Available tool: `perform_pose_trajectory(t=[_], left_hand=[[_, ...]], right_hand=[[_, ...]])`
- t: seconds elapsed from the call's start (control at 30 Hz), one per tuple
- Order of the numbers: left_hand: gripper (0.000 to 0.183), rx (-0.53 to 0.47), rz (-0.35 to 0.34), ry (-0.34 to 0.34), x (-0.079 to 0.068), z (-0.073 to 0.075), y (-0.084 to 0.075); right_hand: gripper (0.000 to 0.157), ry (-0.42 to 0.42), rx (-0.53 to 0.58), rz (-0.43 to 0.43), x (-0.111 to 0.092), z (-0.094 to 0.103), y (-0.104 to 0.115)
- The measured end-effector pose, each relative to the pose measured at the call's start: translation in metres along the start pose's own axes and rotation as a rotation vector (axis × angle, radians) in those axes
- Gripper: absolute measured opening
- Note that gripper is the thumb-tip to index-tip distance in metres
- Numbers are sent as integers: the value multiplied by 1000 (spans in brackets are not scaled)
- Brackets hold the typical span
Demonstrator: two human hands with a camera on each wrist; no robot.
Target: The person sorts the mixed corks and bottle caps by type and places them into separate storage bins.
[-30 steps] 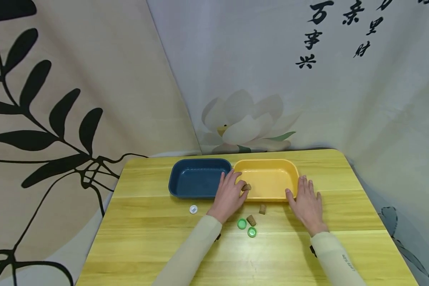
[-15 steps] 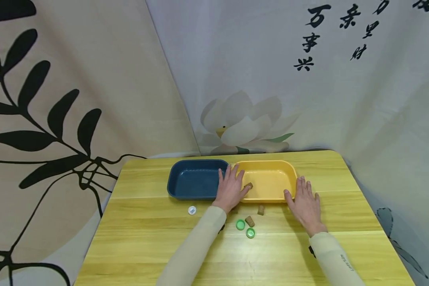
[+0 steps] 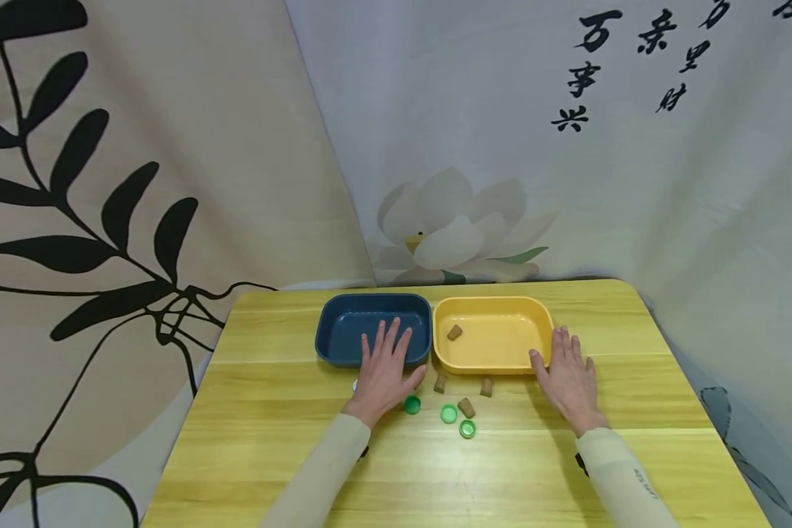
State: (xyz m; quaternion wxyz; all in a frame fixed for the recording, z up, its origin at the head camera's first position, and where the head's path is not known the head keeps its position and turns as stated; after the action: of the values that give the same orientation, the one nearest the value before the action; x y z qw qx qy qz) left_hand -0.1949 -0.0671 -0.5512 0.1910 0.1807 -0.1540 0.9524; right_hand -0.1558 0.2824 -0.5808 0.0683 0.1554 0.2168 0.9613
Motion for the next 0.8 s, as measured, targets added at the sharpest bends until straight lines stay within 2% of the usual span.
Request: perform_pose_trajectory(t=[0.17, 0.43, 0.67, 0.8], left_hand=[[82, -34, 17, -21, -25, 10, 12], [75, -33, 3, -104, -60, 23, 26], [63, -73, 6, -175, -82, 28, 36], [55, -97, -29, -225, -91, 32, 39]], right_hand=[[85, -10, 6, 0, 1, 1, -2], [84, -19, 13, 11, 1, -1, 2], [83, -11, 52, 5, 0, -2, 2], [84, -10, 68, -3, -1, -1, 1]])
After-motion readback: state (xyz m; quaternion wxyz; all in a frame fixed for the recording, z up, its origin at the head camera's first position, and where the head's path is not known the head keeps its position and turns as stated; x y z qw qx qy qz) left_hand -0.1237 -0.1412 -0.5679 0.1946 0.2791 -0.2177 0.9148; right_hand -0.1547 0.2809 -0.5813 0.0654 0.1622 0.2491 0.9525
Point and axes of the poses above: each hand's wrist, its own x-axis towards the middle knuckle, its own z-axis out of the back of the hand, y = z × x, the point moved 5 cm from there along x, towards the middle knuckle, and after that the axes turned 15 degrees about -y, right-handed, at the moved point
